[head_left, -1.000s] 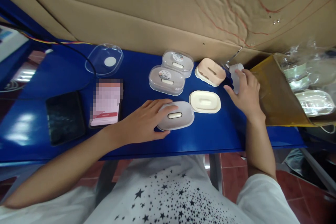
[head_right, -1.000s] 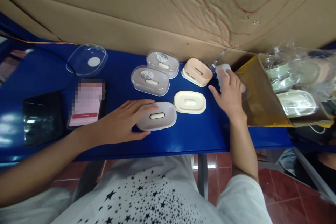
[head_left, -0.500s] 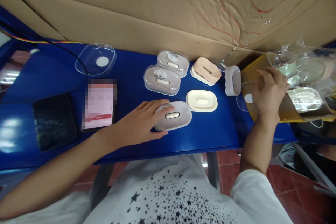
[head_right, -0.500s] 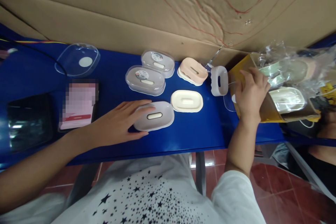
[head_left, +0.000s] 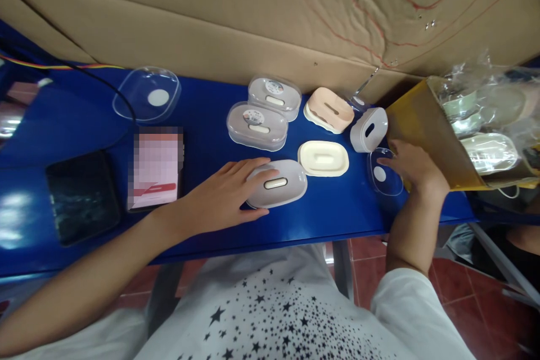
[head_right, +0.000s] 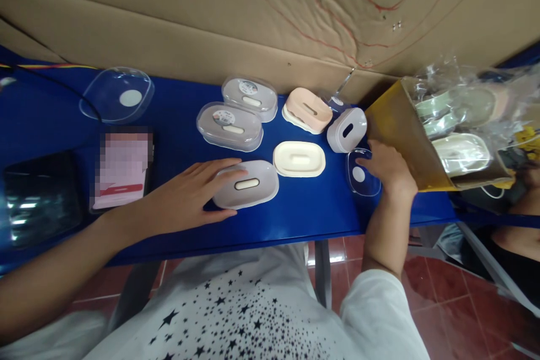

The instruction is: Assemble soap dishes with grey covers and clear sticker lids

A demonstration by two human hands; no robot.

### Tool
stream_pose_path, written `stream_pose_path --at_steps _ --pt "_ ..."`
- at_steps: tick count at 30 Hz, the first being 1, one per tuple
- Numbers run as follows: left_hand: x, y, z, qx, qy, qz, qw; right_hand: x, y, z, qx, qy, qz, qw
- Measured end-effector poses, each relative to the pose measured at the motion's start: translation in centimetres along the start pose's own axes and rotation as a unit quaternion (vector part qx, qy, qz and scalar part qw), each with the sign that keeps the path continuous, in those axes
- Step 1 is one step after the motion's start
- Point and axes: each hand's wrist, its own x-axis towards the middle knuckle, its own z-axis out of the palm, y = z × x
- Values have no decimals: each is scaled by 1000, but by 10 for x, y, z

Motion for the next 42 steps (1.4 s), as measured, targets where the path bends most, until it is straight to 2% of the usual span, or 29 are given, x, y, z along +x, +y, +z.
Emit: stream_pose_path --at_steps 5,7,9,11,13,16,18,21,24,27,30,33,35,37,39,42 --pt "1 1 0 -22 5 -5 1000 -13 18 -16 102 -85 -23 991" --pt "2 2 1 -58 5 -16 998 -31 15 -32 163 -104 -70 979" --pt "4 4 3 -105 9 -26 994 -54 1 -50 221 -82 -146 961" --pt "6 6 6 -142 20 -31 989 -78 -27 -62 220 1 -233 947" --pt "6 8 11 -162 32 -39 986 -96 -65 -63 149 110 -284 941" --pt "7 11 18 -175 52 -51 982 -107 -126 -43 87 246 -316 912" --pt "7 12 23 -187 73 -57 978 -111 -160 -24 40 329 -335 882" --pt "8 11 30 -214 105 -52 970 -118 -194 0 -1 380 -421 823" --pt "9 8 33 -236 128 -36 962 -124 -211 17 -20 335 -514 789" --pt "9 7 33 -253 130 -41 958 -124 -214 24 -32 259 -565 783" --pt "10 8 30 -252 113 -58 959 -120 -205 21 11 189 -589 786" --pt "10 8 26 -226 95 -72 967 -111 -188 12 69 121 -617 775" --pt "11 7 23 -210 88 -74 971 -102 -176 9 90 102 -610 781" --pt "12 5 20 -202 83 -74 973 -89 -166 13 97 93 -582 802" --pt "12 4 18 -197 83 -73 974 -77 -161 23 103 79 -564 816" --pt "13 3 16 -191 95 -71 974 -68 -160 40 114 76 -561 817"
